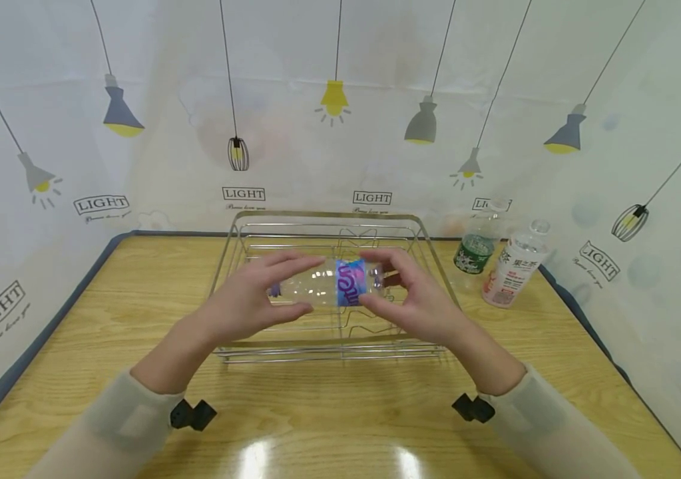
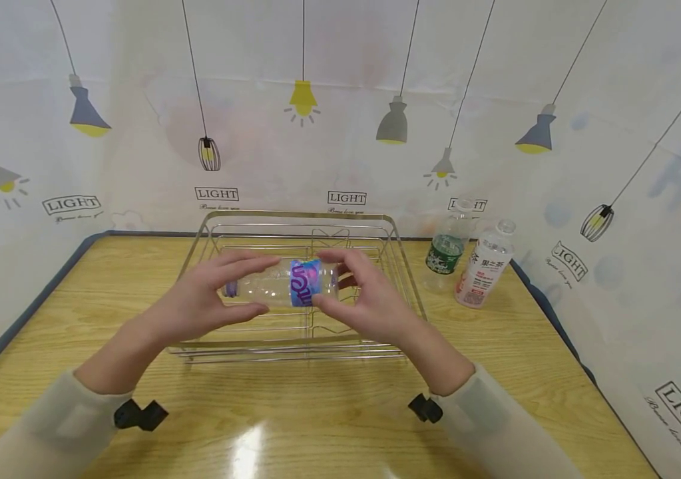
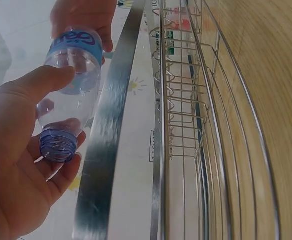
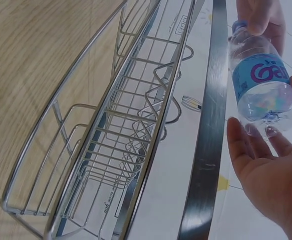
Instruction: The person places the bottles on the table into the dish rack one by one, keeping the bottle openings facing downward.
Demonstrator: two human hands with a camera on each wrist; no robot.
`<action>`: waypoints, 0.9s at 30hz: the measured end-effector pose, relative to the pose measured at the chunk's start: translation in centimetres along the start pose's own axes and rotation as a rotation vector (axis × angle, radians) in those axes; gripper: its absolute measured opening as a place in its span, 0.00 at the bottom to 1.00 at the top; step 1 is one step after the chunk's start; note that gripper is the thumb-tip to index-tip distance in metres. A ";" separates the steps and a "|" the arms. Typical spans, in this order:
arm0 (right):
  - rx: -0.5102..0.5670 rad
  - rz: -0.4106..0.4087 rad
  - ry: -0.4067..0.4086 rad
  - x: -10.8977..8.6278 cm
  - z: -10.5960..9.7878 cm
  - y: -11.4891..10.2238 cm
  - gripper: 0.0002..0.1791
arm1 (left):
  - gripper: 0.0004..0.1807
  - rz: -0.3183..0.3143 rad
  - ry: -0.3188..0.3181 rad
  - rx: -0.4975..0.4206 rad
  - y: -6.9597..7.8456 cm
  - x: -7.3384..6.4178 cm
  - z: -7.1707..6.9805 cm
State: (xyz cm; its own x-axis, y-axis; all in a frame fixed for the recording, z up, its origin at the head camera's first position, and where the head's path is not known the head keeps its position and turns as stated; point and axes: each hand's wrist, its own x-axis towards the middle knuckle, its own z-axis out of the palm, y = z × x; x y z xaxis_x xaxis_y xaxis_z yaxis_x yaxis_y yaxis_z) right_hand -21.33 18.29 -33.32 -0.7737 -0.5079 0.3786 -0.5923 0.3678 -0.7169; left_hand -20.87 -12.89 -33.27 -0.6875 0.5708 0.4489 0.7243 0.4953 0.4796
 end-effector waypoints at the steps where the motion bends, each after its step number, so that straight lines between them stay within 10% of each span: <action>1: 0.008 0.012 0.005 0.1 0.0 0.0 0.37 | 0.38 -0.016 0.000 0.000 0.0 0.0 0.0; 16: 0.093 0.110 0.060 0.2 -0.1 0.3 0.41 | 0.38 -0.251 0.054 -0.302 -0.1 0.1 0.7; 27: 0.047 0.097 -0.030 0.2 0.4 0.2 0.35 | 0.34 -0.303 0.076 -0.317 0.1 0.4 1.3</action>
State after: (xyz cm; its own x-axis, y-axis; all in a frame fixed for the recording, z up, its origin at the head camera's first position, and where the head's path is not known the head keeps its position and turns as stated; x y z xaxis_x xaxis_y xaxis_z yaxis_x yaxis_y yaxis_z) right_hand -21.51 17.92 -33.63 -0.8196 -0.4952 0.2884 -0.5029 0.3804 -0.7762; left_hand -21.00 -11.83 -34.01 -0.8766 0.3752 0.3013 0.4465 0.4007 0.8001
